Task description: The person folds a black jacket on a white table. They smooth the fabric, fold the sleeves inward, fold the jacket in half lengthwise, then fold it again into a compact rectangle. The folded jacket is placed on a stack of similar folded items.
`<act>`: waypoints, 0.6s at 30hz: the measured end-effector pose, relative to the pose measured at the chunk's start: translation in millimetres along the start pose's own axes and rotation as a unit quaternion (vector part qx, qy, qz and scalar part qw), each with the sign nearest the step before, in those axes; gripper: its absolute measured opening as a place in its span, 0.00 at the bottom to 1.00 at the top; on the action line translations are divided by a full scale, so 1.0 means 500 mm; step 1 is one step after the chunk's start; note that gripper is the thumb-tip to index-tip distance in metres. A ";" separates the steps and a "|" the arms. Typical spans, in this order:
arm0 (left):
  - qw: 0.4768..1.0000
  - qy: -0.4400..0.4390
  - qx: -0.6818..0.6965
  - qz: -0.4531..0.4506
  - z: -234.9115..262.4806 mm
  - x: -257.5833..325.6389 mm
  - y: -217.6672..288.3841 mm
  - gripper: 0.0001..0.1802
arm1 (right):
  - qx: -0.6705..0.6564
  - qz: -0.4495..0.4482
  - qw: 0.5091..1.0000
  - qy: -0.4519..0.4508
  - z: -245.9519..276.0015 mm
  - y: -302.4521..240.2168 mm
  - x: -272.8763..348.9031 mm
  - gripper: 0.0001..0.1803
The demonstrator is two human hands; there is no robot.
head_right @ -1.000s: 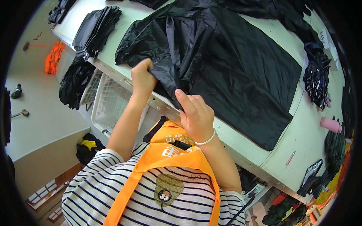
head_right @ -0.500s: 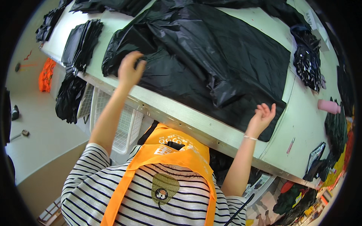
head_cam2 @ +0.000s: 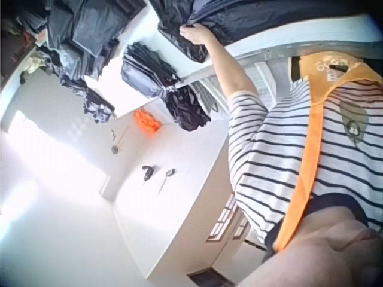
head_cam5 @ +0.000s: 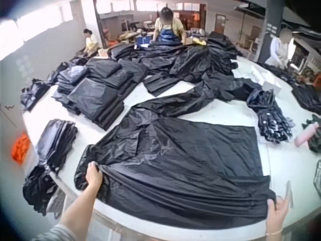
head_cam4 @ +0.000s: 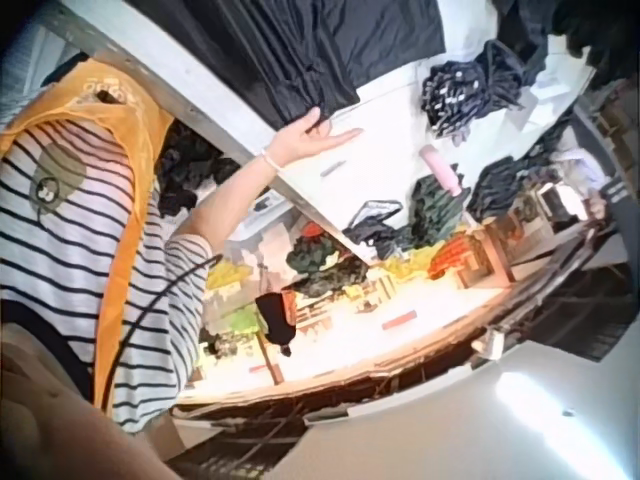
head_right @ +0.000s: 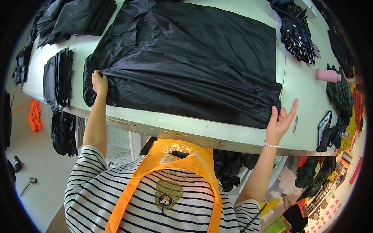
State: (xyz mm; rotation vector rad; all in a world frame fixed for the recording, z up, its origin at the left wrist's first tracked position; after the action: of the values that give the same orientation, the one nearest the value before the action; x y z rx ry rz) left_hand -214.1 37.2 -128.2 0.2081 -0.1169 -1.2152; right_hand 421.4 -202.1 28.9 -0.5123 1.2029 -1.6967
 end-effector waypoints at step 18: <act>0.847 -0.101 -0.010 -0.522 -0.013 0.226 0.624 0.34 | 0.198 -0.090 0.974 0.064 -0.040 0.093 -0.076 0.44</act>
State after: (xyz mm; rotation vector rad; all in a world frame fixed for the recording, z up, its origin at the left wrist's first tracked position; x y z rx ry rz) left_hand 112.2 35.6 -68.0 0.1166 -0.1828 -2.3339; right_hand 444.9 -161.7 -14.1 -0.2761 0.8889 -2.0898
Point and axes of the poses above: each hand's wrist, its own x-axis away from the middle knuckle, its own z-axis out of the back of the hand, y = z × x, the point moved 7 cm from there along -x, towards the middle knuckle, and after that the axes turned 7 degrees about -y, right-handed, at the moved point
